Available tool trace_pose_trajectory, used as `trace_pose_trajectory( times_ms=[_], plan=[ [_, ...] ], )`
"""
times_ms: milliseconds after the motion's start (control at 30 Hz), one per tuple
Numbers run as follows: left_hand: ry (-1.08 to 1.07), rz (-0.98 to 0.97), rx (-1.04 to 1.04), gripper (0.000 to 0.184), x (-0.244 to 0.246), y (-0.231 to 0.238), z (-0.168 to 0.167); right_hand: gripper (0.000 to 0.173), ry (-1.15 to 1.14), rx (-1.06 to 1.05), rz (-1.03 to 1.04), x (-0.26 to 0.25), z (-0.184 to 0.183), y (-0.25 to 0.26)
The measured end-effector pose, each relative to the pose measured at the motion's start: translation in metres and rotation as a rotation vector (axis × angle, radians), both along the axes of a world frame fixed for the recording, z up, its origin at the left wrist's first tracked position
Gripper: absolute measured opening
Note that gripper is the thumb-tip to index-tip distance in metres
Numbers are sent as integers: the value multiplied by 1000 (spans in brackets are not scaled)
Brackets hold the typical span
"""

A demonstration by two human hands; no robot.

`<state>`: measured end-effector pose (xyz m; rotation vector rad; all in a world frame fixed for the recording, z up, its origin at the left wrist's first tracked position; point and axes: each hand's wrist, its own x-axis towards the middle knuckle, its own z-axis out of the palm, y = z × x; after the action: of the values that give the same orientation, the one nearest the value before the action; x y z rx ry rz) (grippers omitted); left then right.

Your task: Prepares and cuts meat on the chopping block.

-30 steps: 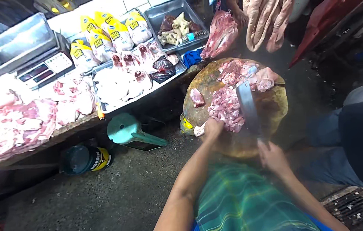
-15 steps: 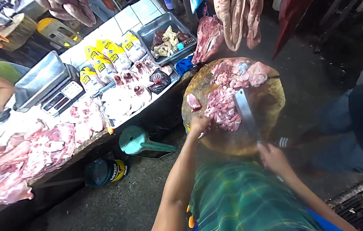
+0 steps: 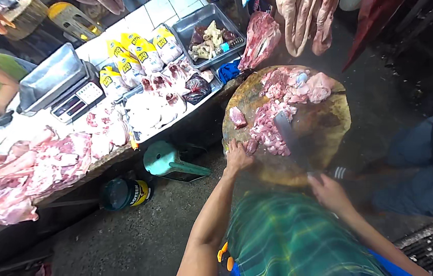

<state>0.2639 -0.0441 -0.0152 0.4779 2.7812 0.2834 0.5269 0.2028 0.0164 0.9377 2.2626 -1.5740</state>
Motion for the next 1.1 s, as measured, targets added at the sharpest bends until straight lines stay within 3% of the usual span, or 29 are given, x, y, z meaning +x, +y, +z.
trace_pose_trajectory(
  times_ms=[133,200,267,400,467,600,667,800,867,933,1100],
  plan=[
    [42,40,-19,62,7,18,-12,56,-20,92,112,-5,1,-1],
    [87,38,25,45,6,15,-12,62,-40,160,188,-5,1,1],
    [72,97,89,41,3,4,-3,65,-67,198,255,-7,1,2],
    [-240,288,344,41,-7,-14,45,65,-134,203,370,-25,-4,2],
    [-350,278,511,33,-23,-7,59,67,-155,263,354,-46,0,4],
    [-464,213,737,35,-32,23,84,68,-155,399,273,-88,2,12],
    [-435,130,635,38,-35,35,75,68,-155,413,251,-99,-3,14],
    [-317,-56,130,39,-36,30,15,69,-135,356,224,-100,-3,15],
    [-268,-53,-6,45,-25,21,13,68,-116,323,219,-95,-3,16],
    [-182,-41,-33,49,-15,9,9,69,-103,314,228,-84,1,12],
    [30,-62,276,50,-14,4,-19,68,13,430,215,-65,27,-14]
  ],
)
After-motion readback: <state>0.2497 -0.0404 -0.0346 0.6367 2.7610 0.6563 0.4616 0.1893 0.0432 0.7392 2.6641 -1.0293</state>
